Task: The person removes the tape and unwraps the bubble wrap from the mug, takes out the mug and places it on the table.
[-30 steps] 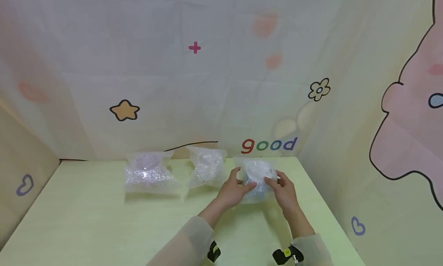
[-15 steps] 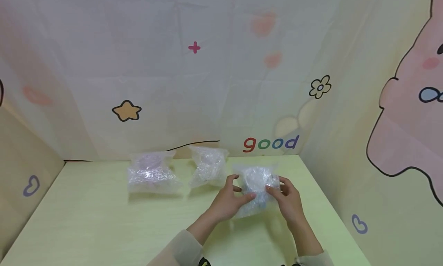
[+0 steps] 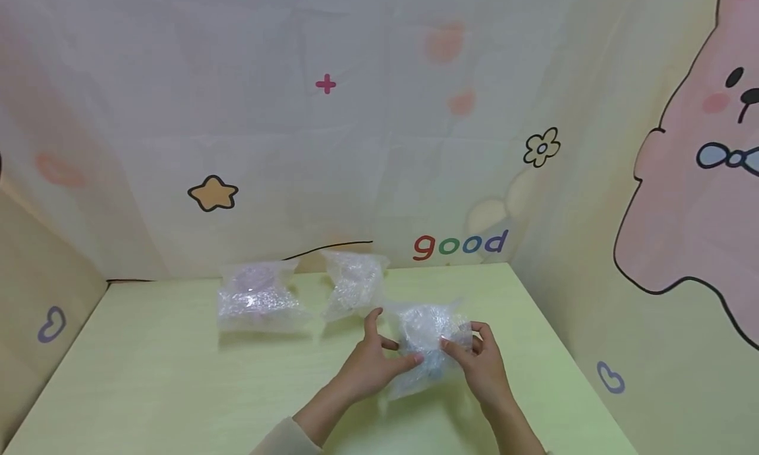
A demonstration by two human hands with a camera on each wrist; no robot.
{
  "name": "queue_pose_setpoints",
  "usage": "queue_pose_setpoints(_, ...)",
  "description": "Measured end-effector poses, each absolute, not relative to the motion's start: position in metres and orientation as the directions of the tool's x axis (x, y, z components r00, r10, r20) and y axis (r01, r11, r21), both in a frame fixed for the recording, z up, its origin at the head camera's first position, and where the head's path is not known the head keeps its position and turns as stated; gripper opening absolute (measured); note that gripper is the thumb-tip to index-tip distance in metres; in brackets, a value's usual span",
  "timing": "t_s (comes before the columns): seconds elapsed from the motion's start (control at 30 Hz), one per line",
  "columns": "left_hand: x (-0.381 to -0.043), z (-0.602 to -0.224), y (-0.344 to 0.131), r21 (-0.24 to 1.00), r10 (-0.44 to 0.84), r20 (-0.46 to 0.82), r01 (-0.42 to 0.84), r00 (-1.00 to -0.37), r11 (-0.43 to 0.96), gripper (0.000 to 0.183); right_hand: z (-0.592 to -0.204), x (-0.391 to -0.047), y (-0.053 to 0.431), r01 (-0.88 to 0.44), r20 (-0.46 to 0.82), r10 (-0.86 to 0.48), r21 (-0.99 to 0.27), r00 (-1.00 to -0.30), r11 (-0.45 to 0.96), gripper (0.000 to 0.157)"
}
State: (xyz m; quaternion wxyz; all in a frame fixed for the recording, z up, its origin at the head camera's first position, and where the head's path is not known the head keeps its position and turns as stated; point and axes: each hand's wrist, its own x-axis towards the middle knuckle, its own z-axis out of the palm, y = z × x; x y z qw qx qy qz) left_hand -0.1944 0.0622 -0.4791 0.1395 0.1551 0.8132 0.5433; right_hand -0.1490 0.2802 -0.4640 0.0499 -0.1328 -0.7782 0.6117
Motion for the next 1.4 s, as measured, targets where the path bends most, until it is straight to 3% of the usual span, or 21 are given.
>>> queue_pose_setpoints(0.43, -0.177, -0.487, 0.020, 0.904, 0.414, -0.038, 0.145, -0.909, 0.401, 0.137, -0.475, -0.129, 0.249, 0.169, -0.135, 0.225, -0.976, -0.965, 0.140, 0.061)
queue_pose_setpoints(1.03, -0.156, -0.497, -0.033, 0.924, 0.406, -0.145, 0.023, -0.902, 0.381, 0.120, -0.489, -0.117, 0.205, 0.188, -0.171, 0.167, -0.978, -0.971, 0.090, 0.047)
queue_pose_setpoints(1.4, -0.145, -0.504, -0.072, 0.923, 0.389, -0.174, -0.012, -0.904, 0.384, 0.116, -0.499, -0.116, 0.180, 0.162, -0.162, 0.004, -0.979, -0.987, 0.125, 0.050)
